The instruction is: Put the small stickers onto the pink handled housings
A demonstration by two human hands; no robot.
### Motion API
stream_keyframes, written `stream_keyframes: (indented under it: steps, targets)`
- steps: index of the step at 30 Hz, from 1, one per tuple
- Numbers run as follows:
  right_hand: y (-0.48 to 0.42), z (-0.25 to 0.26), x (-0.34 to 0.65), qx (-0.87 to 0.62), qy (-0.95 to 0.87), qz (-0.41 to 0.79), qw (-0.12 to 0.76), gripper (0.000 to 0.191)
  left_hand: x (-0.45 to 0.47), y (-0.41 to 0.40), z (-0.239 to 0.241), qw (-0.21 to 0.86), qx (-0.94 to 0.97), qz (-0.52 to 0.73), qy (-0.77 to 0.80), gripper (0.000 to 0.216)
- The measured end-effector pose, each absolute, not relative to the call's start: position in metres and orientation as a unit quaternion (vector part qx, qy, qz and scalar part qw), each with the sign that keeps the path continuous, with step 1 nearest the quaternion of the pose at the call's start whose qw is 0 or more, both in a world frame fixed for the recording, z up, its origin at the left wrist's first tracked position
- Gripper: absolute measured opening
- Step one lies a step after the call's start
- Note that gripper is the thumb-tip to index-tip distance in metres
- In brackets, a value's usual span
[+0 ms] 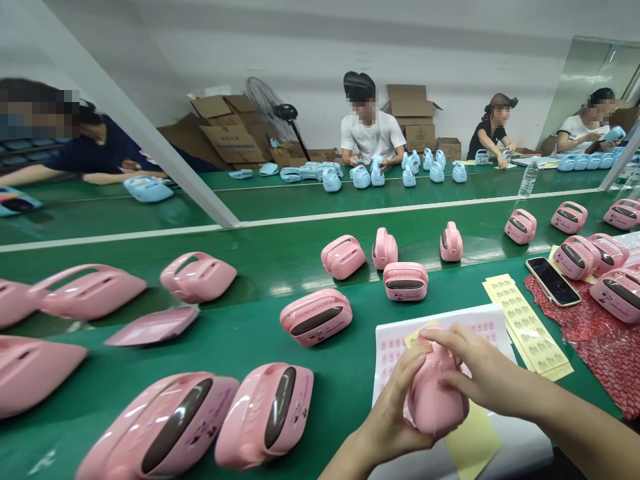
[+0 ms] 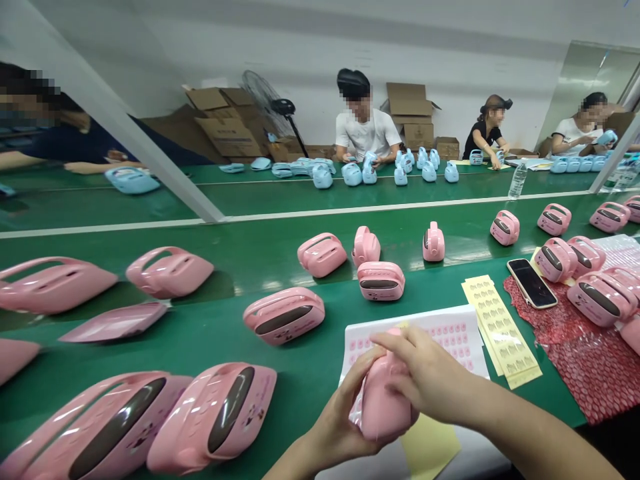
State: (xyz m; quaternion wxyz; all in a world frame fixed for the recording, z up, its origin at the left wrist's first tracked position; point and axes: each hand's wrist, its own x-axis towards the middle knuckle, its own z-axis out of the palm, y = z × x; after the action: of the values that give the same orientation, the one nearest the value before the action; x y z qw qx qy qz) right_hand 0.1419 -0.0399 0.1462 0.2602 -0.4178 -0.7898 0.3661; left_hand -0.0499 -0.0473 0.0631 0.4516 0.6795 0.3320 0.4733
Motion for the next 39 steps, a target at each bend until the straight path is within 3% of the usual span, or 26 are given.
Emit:
stream_keyframes:
  steps: [2,4,7,10,12,14,16,18,21,26,39]
  targets:
    - [-0.032,0.14,0.15,-0.452,-0.758,0.378,0.28,0.079,-0.05,-0.049,0.063,0.445,0.711,0.456,0.296,0.076]
    - [-0.02,0.13,0.159,-0.453,-0.729,0.431,0.279,0.082,-0.047,-0.057,0.061,0.447,0.735,0.444,0.253,0.083]
    - [-0.005,0.111,0.171,-0.349,-0.709,0.571,0.221,0.048,-0.036,-0.07,0.053,0.501,0.675,0.482,0.248,0.106]
    - [0.0,0.101,0.184,-0.327,-0.689,0.62,0.182,0.019,-0.023,-0.068,0.041,0.579,0.575,0.509,0.272,0.122]
    - [0.004,0.104,0.198,-0.424,-0.654,0.589,0.212,0.017,-0.017,-0.052,0.034,0.603,0.559,0.504,0.264,0.113]
    - [0.016,0.112,0.217,-0.536,-0.614,0.511,0.273,0.013,-0.013,-0.031,0.027,0.605,0.545,0.491,0.309,0.083]
    - [0.036,0.121,0.237,-0.632,-0.592,0.378,0.327,0.012,-0.011,-0.013,0.02,0.582,0.526,0.487,0.384,0.056]
    - [0.066,0.129,0.251,-0.713,-0.566,0.235,0.34,0.014,-0.009,-0.002,0.011,0.561,0.531,0.466,0.432,0.042]
    - [0.116,0.133,0.257,-0.775,-0.527,0.134,0.322,0.012,-0.009,0.003,-0.002,0.538,0.564,0.435,0.451,0.036]
    - [0.185,0.128,0.253,-0.792,-0.513,0.116,0.31,0.03,-0.009,0.0,-0.013,0.518,0.57,0.439,0.463,0.036]
    - [0.224,0.091,0.194,-0.773,-0.561,0.103,0.277,0.03,-0.01,-0.005,0.013,0.579,0.562,0.428,0.406,0.032]
